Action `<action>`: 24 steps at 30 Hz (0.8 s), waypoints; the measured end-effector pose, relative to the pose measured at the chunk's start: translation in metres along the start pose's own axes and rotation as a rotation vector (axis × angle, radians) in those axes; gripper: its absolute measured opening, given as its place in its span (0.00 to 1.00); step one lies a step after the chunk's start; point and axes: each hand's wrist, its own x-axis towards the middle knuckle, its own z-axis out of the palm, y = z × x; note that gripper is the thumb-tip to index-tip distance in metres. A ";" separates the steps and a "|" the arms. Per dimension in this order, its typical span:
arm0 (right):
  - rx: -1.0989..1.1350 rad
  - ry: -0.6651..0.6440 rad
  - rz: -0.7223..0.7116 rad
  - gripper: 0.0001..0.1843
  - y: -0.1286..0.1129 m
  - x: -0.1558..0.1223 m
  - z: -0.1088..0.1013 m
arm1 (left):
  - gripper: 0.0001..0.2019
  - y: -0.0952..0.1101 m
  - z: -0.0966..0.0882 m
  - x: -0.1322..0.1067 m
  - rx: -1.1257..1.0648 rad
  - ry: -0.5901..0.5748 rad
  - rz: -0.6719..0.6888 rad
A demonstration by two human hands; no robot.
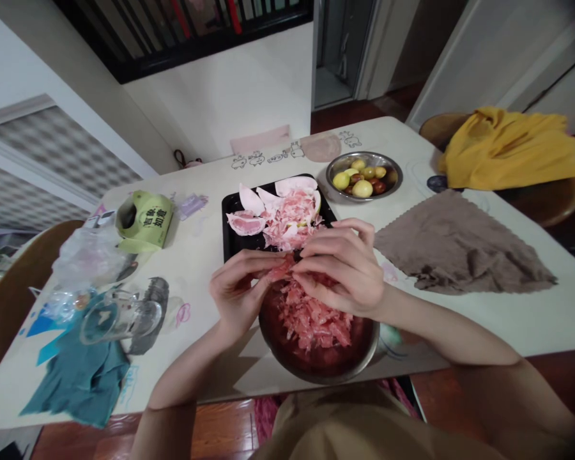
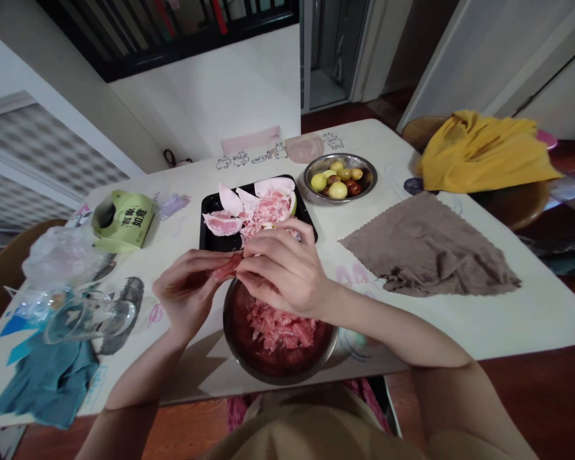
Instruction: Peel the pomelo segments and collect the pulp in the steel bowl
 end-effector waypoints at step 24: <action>-0.058 -0.001 0.054 0.05 -0.003 -0.004 0.010 | 0.14 -0.004 -0.002 -0.004 0.130 -0.106 0.331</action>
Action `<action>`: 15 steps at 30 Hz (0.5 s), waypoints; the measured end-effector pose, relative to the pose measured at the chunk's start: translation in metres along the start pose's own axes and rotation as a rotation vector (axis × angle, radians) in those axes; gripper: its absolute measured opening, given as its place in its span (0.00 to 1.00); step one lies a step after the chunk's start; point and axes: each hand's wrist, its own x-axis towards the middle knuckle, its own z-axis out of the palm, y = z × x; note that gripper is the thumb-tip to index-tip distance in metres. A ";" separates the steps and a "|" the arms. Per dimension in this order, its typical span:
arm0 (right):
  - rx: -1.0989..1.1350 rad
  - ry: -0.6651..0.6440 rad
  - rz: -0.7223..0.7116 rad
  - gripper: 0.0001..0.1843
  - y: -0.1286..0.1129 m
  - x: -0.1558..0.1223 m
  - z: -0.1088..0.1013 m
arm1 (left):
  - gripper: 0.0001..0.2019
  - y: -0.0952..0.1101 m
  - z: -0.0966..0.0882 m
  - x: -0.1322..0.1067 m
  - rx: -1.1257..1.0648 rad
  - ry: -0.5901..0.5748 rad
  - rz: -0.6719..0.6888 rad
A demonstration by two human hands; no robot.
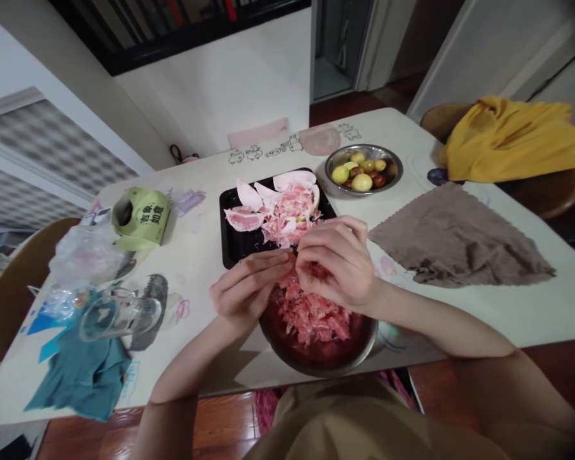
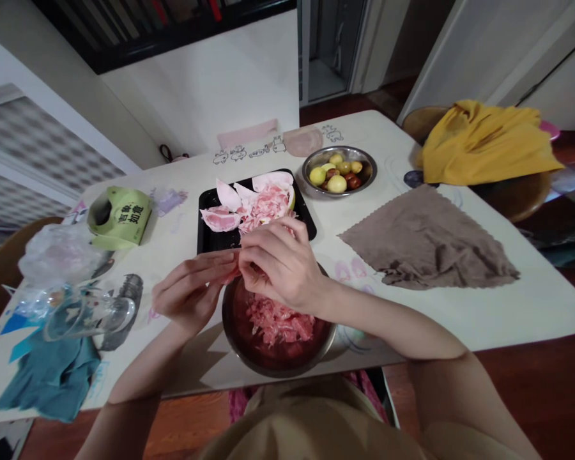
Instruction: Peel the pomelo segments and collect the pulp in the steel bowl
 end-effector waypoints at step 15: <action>0.075 -0.002 0.019 0.04 -0.001 -0.002 0.000 | 0.14 0.003 -0.002 0.000 0.047 -0.022 -0.005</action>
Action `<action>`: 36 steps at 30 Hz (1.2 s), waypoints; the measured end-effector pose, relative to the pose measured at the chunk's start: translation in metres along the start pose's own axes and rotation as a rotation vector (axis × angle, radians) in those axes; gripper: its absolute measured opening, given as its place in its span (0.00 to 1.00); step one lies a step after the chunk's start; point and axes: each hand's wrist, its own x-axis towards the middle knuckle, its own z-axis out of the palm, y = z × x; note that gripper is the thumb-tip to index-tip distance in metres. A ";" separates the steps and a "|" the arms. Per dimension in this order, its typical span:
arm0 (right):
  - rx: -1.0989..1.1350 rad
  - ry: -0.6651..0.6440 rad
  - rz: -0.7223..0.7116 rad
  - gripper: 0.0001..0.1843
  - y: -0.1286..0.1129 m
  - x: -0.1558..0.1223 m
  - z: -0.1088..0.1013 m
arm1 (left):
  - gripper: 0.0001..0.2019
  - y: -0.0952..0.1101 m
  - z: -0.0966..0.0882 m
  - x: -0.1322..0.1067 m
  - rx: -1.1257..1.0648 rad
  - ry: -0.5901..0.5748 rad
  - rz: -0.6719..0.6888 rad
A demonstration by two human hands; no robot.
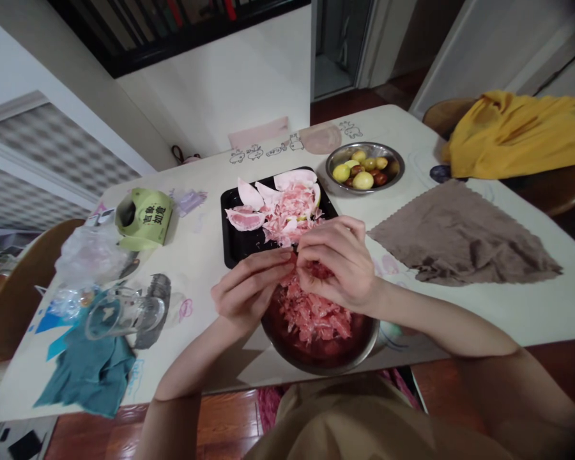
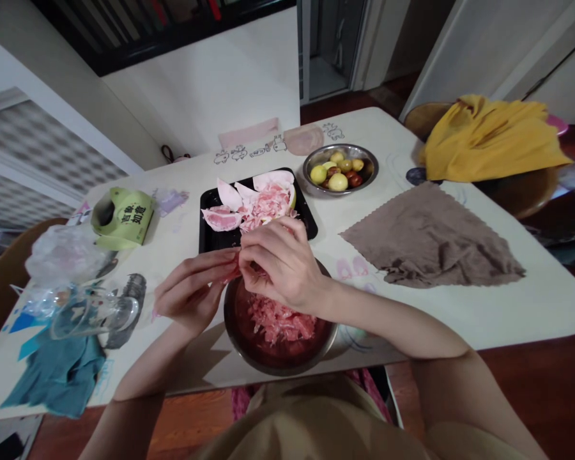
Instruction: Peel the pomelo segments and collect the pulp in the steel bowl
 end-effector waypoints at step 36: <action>0.027 0.027 0.115 0.04 0.004 0.004 -0.005 | 0.11 -0.001 0.017 0.002 -0.201 0.242 -0.256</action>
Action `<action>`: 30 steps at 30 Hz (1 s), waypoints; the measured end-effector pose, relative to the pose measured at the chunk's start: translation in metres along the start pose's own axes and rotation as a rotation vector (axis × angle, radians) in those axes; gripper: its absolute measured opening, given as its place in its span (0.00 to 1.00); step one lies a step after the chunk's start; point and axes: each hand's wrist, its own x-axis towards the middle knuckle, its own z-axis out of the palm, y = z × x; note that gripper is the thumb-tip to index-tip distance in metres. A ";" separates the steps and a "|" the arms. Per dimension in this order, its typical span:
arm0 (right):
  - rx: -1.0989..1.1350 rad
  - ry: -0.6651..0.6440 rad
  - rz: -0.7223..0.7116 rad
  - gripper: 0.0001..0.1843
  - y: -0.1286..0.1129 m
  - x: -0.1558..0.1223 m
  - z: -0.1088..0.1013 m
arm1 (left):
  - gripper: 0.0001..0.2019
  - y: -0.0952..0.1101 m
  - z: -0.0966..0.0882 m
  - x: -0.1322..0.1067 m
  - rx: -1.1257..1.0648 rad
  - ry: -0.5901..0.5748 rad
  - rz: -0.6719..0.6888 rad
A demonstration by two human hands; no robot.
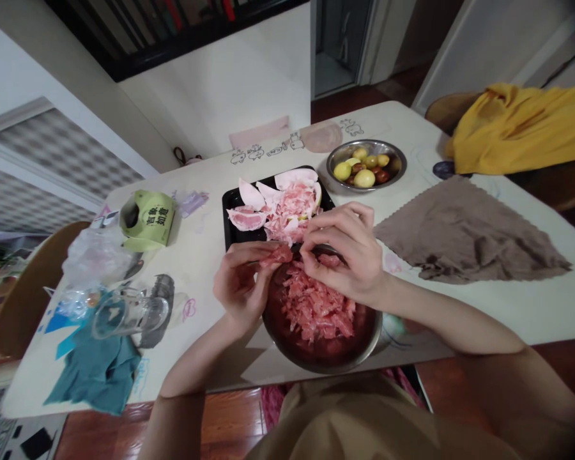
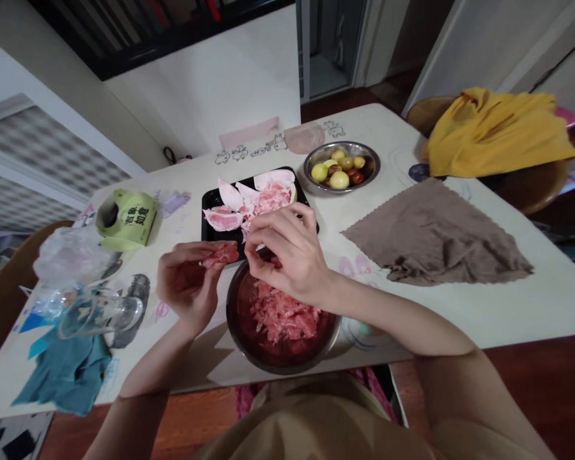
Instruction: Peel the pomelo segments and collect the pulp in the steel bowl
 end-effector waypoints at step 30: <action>-0.131 -0.417 0.265 0.15 0.115 -0.011 0.038 | 0.03 -0.024 -0.006 -0.005 0.403 -1.129 -0.213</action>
